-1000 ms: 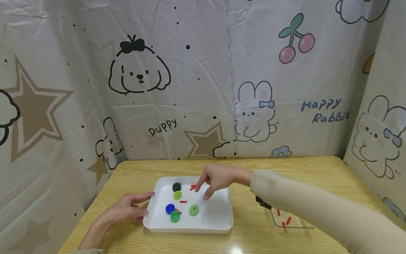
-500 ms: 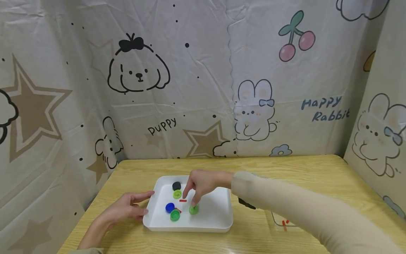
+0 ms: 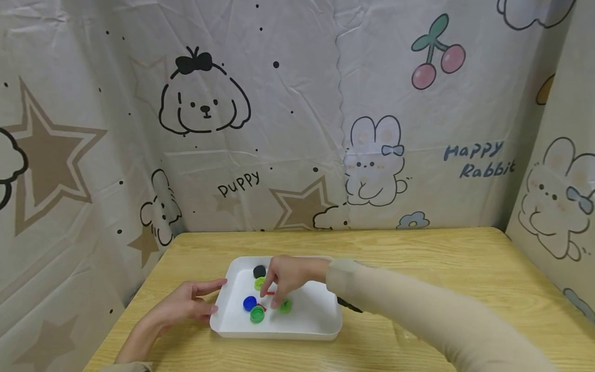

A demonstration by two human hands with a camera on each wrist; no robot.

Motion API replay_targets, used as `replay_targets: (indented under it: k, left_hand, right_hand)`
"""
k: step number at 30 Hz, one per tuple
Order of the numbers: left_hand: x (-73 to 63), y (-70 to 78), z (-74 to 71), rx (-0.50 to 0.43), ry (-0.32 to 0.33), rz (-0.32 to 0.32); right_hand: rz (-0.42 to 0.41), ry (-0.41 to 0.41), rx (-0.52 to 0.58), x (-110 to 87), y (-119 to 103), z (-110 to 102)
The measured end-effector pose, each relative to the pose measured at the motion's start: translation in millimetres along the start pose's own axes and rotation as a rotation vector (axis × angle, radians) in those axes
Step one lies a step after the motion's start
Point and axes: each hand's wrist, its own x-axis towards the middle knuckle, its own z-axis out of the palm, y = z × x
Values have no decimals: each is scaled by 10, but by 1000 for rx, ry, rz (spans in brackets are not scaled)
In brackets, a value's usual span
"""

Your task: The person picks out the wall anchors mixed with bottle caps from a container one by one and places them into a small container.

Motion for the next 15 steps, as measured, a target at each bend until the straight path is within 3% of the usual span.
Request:
replay_targets:
  k: [15]
  left_hand:
    - [-2, 1, -4, 7, 0, 8]
  right_hand:
    - [34, 1, -120, 148, -1, 119]
